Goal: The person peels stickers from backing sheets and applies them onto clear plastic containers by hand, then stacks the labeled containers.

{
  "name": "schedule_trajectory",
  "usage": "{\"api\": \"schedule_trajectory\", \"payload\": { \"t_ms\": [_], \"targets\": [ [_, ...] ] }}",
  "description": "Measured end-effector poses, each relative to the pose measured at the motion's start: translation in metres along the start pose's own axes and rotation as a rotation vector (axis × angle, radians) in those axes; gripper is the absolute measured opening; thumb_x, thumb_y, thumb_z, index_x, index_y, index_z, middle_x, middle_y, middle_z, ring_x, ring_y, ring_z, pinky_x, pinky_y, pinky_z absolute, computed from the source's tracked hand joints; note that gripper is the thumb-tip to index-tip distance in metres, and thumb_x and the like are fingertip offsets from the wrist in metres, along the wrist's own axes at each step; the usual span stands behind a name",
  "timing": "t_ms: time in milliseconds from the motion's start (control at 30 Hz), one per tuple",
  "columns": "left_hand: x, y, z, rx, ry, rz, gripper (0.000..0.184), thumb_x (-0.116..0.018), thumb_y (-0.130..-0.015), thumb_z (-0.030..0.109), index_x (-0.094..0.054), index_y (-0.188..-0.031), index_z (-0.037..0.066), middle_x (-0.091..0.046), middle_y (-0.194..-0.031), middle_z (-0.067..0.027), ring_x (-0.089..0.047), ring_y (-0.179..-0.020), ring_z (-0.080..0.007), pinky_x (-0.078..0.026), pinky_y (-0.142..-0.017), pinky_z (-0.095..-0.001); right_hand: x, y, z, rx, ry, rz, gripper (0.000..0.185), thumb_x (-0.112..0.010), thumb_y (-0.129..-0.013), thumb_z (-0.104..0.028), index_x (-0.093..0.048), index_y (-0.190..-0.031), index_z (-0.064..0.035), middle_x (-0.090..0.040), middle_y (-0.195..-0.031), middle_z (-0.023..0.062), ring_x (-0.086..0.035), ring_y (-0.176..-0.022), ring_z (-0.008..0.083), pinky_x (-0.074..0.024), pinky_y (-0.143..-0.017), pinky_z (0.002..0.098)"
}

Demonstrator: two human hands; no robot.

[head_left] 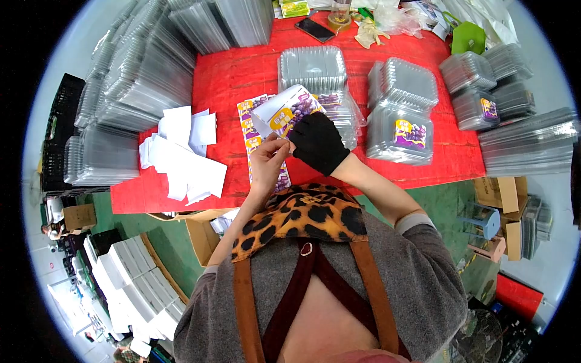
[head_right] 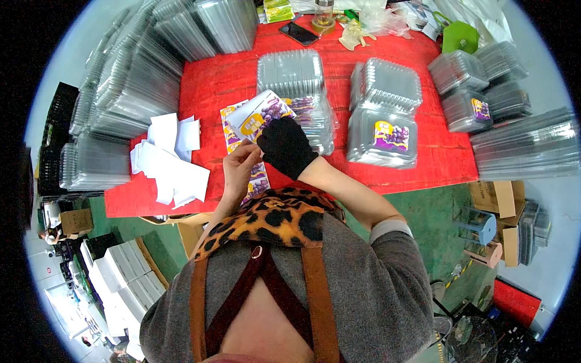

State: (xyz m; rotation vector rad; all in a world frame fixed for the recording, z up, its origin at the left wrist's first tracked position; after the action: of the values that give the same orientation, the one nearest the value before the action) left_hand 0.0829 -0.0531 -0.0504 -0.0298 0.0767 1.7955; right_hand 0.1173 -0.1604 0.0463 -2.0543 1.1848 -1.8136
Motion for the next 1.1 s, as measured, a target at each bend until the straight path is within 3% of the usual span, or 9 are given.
{"api": "schedule_trajectory", "payload": {
  "t_ms": [133,233,333,467,567,700,900,1000,1100],
  "targets": [
    [0.003,0.0,-0.007,0.049,0.033,0.014,0.01,-0.06,-0.093,0.003,-0.065,-0.091,-0.006,-0.062,-0.093,-0.0046,-0.058,-0.087,-0.0099,-0.055,-0.075,-0.0236,0.001,-0.006,0.013,-0.092,-0.075,-0.028,0.013,-0.071,-0.067,-0.015,-0.06,-0.071,-0.0087,-0.059,-0.072,0.0076,-0.059,-0.072,0.0294,-0.0461,-0.068,0.042],
    [0.002,0.001,-0.013,0.104,0.088,-0.009,0.014,-0.059,-0.096,0.01,-0.064,-0.095,-0.003,-0.063,-0.099,-0.0052,-0.061,-0.086,-0.0113,-0.055,-0.076,-0.0273,0.032,-0.01,0.024,-0.151,-0.264,0.179,0.011,-0.071,-0.07,-0.01,-0.061,-0.073,-0.0065,-0.061,-0.071,0.0083,-0.061,-0.07,0.0271,-0.0479,-0.066,0.038],
    [0.002,0.001,-0.018,0.157,0.109,-0.006,0.017,-0.059,-0.096,0.013,-0.063,-0.101,-0.002,-0.065,-0.103,-0.0078,-0.063,-0.087,-0.0133,-0.055,-0.078,-0.0296,0.024,-0.006,0.054,-0.356,-0.604,0.173,0.012,-0.068,-0.073,-0.016,-0.062,-0.072,-0.0058,-0.061,-0.072,0.0128,-0.062,-0.067,0.0308,-0.0487,-0.063,0.0385],
    [-0.007,0.006,-0.008,0.105,0.183,-0.058,0.022,-0.061,-0.093,0.007,-0.057,-0.111,-0.003,-0.064,-0.106,-0.0114,-0.064,-0.098,-0.0177,-0.056,-0.08,-0.0313,0.015,-0.003,0.065,-0.456,-0.686,0.129,0.006,-0.068,-0.077,-0.005,-0.064,-0.081,-0.002,-0.061,-0.073,0.0046,-0.058,-0.068,0.0113,-0.0475,-0.065,0.0262],
    [-0.012,0.013,-0.007,0.204,0.183,-0.118,0.034,-0.064,-0.09,0.007,-0.053,-0.12,-0.003,-0.064,-0.112,-0.0135,-0.063,-0.102,-0.0212,-0.055,-0.084,-0.0338,0.007,-0.009,0.05,-0.402,-0.684,0.089,0.005,-0.066,-0.08,-0.006,-0.066,-0.083,-0.002,-0.062,-0.073,0.0035,-0.058,-0.068,0.0094,-0.0471,-0.064,0.0249],
    [-0.009,0.013,-0.014,0.311,0.232,-0.092,0.036,-0.057,-0.095,0.016,-0.051,-0.125,-0.004,-0.063,-0.116,-0.0168,-0.063,-0.102,-0.0232,-0.054,-0.088,-0.0358,-0.03,0.0,0.046,-0.569,-0.912,-0.027,0.01,-0.065,-0.084,-0.011,-0.068,-0.088,-0.0019,-0.062,-0.074,0.003,-0.058,-0.068,0.0083,-0.0475,-0.063,0.0261],
    [-0.008,0.009,-0.025,0.325,0.239,-0.155,0.045,-0.039,-0.104,0.033,-0.052,-0.124,-0.005,-0.063,-0.118,-0.0164,-0.064,-0.1,-0.0265,-0.051,-0.091,-0.0372,-0.025,-0.005,0.049,-0.489,-0.846,-0.058,0.01,-0.067,-0.082,-0.008,-0.067,-0.089,-0.0021,-0.065,-0.078,0.0056,-0.061,-0.071,0.0115,-0.0489,-0.066,0.0279],
    [-0.007,0.008,-0.028,0.315,0.13,-0.156,0.05,-0.033,-0.106,0.038,-0.052,-0.123,-0.005,-0.061,-0.118,-0.0178,-0.065,-0.1,-0.0291,-0.05,-0.091,-0.0395,-0.012,-0.009,0.037,-0.369,-0.742,-0.006,0.014,-0.072,-0.079,-0.011,-0.068,-0.09,-0.0038,-0.067,-0.086,0.0077,-0.064,-0.077,0.0189,-0.0503,-0.071,0.0316],
    [-0.009,0.007,-0.026,0.277,0.162,-0.164,0.053,-0.032,-0.106,0.04,-0.054,-0.121,-0.005,-0.061,-0.118,-0.0175,-0.065,-0.1,-0.028,-0.05,-0.091,-0.0378,0.02,-0.018,0.016,-0.046,-0.513,0.136,0.02,-0.076,-0.076,-0.013,-0.069,-0.093,-0.0059,-0.068,-0.094,0.0092,-0.064,-0.084,0.0264,-0.0509,-0.076,0.0364]
  ]
}}
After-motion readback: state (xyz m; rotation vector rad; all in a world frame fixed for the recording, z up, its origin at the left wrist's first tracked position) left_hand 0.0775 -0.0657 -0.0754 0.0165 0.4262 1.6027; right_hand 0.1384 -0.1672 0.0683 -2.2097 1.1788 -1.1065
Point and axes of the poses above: each hand's wrist, its own y-axis away from the middle knuckle, its own x-axis out of the back of the hand, z = x × y, the point moved 10 cm from there along -y, towards the middle knuckle
